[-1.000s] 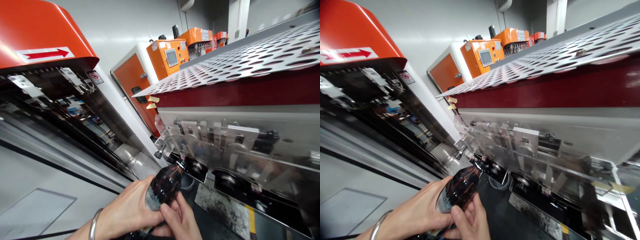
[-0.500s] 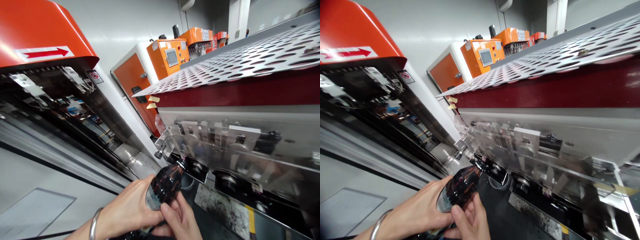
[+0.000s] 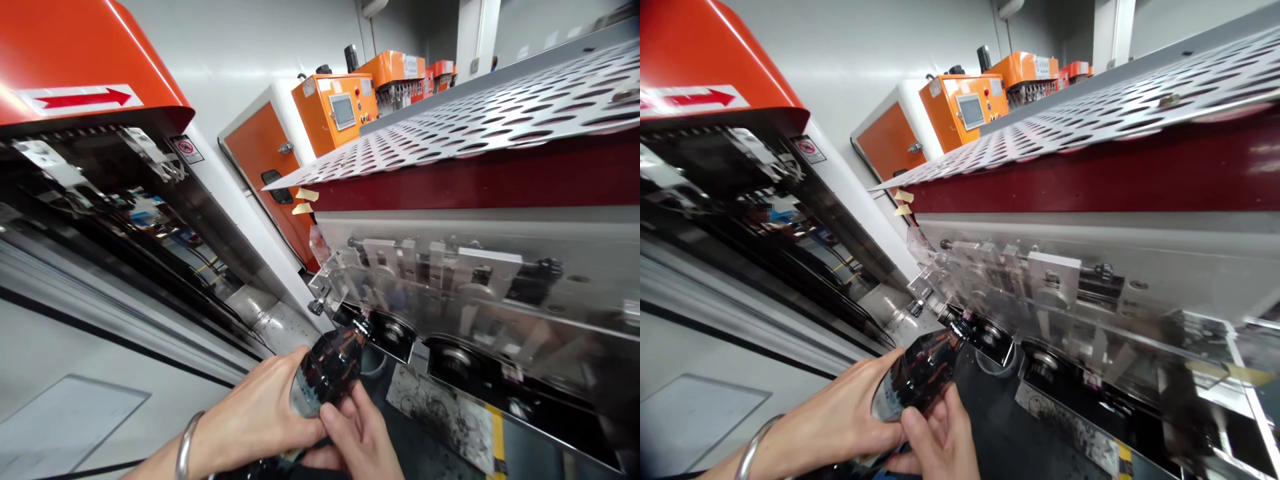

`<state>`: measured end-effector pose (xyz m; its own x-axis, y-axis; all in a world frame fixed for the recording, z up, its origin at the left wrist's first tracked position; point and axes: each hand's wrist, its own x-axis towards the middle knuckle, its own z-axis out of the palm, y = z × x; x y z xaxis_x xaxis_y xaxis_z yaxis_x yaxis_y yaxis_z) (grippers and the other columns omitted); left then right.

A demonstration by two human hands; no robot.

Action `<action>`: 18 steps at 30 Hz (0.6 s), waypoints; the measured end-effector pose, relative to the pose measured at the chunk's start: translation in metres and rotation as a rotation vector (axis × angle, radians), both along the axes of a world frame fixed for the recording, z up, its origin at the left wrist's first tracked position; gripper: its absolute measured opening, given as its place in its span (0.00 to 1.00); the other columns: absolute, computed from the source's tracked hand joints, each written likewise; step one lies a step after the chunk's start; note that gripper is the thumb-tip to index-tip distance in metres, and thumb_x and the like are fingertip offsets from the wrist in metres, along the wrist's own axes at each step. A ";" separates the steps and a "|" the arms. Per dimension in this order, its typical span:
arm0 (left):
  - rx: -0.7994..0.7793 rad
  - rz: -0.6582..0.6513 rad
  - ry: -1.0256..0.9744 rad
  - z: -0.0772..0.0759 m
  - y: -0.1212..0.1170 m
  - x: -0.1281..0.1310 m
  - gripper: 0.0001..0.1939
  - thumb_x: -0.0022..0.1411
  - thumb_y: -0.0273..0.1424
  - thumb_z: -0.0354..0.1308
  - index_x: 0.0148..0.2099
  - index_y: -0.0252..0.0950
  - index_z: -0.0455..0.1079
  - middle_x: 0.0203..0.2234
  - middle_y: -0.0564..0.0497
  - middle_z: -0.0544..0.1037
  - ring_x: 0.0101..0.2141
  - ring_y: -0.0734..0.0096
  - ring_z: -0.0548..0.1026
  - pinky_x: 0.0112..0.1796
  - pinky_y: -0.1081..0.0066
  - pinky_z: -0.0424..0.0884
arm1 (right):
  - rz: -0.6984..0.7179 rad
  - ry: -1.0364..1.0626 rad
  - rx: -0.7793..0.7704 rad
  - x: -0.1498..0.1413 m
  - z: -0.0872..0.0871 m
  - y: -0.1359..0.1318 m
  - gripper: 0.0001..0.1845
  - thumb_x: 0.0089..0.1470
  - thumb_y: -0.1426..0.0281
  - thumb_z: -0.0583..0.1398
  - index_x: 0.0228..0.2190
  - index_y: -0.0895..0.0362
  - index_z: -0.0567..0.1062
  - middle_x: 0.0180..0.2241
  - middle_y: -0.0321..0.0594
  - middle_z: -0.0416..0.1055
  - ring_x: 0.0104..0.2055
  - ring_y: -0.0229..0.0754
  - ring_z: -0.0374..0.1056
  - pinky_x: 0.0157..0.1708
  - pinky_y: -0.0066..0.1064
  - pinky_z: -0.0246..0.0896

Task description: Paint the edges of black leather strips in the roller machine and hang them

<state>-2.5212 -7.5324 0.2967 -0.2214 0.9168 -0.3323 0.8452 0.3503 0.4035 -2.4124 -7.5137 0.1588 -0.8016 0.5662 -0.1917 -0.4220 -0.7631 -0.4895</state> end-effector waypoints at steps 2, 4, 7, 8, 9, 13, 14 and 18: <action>0.006 -0.004 -0.005 0.000 0.000 0.000 0.11 0.51 0.33 0.61 0.40 0.40 0.70 0.31 0.59 0.79 0.30 0.71 0.75 0.31 0.77 0.65 | -0.010 -0.006 -0.013 -0.001 -0.002 -0.002 0.49 0.41 0.50 0.72 0.58 0.55 0.61 0.56 0.51 0.70 0.52 0.55 0.71 0.33 0.37 0.77; 0.015 -0.013 -0.007 0.000 0.000 0.000 0.11 0.51 0.32 0.61 0.39 0.40 0.70 0.31 0.59 0.78 0.30 0.72 0.75 0.31 0.77 0.65 | -0.019 -0.015 -0.029 -0.002 -0.003 -0.003 0.51 0.41 0.50 0.72 0.59 0.56 0.59 0.56 0.52 0.70 0.54 0.56 0.70 0.34 0.38 0.77; 0.021 -0.015 -0.008 -0.001 0.000 -0.001 0.11 0.51 0.32 0.61 0.39 0.40 0.70 0.30 0.59 0.78 0.29 0.72 0.74 0.30 0.77 0.64 | -0.026 -0.019 -0.043 -0.001 -0.003 -0.004 0.53 0.40 0.50 0.72 0.60 0.56 0.57 0.57 0.53 0.69 0.55 0.57 0.69 0.35 0.39 0.77; 0.023 -0.015 -0.011 -0.001 0.000 -0.001 0.11 0.51 0.32 0.61 0.39 0.40 0.70 0.30 0.59 0.78 0.29 0.72 0.74 0.30 0.77 0.64 | -0.024 -0.015 -0.039 -0.001 -0.002 -0.004 0.53 0.40 0.50 0.72 0.60 0.56 0.57 0.57 0.53 0.69 0.55 0.57 0.69 0.35 0.39 0.77; 0.027 -0.016 -0.014 -0.001 0.000 -0.001 0.11 0.51 0.32 0.61 0.39 0.40 0.70 0.31 0.59 0.78 0.29 0.72 0.74 0.31 0.77 0.64 | -0.019 -0.009 -0.030 -0.001 -0.002 -0.003 0.53 0.41 0.50 0.72 0.60 0.57 0.57 0.56 0.54 0.69 0.55 0.57 0.70 0.35 0.39 0.77; 0.031 -0.023 -0.010 -0.001 -0.001 0.000 0.11 0.52 0.32 0.61 0.40 0.41 0.70 0.31 0.60 0.78 0.30 0.72 0.74 0.31 0.77 0.64 | 0.010 0.005 0.011 0.002 0.002 -0.001 0.52 0.41 0.48 0.71 0.59 0.57 0.58 0.56 0.54 0.70 0.51 0.56 0.72 0.34 0.40 0.77; 0.030 -0.021 -0.009 -0.001 -0.001 0.001 0.11 0.52 0.32 0.61 0.40 0.41 0.70 0.31 0.60 0.78 0.30 0.73 0.74 0.32 0.77 0.64 | 0.011 0.006 0.013 0.002 0.003 -0.001 0.52 0.41 0.48 0.71 0.59 0.57 0.58 0.55 0.54 0.70 0.51 0.57 0.72 0.34 0.40 0.77; 0.025 -0.009 -0.006 0.000 -0.001 0.001 0.11 0.51 0.31 0.61 0.40 0.41 0.70 0.32 0.60 0.78 0.31 0.72 0.75 0.32 0.77 0.64 | 0.012 0.018 0.016 0.003 0.006 0.001 0.52 0.41 0.48 0.71 0.59 0.57 0.58 0.55 0.54 0.70 0.52 0.58 0.72 0.32 0.39 0.77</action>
<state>-2.5200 -7.5338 0.2969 -0.2109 0.9269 -0.3104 0.8458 0.3322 0.4174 -2.4095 -7.5130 0.1643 -0.8119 0.5592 -0.1679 -0.4217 -0.7605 -0.4937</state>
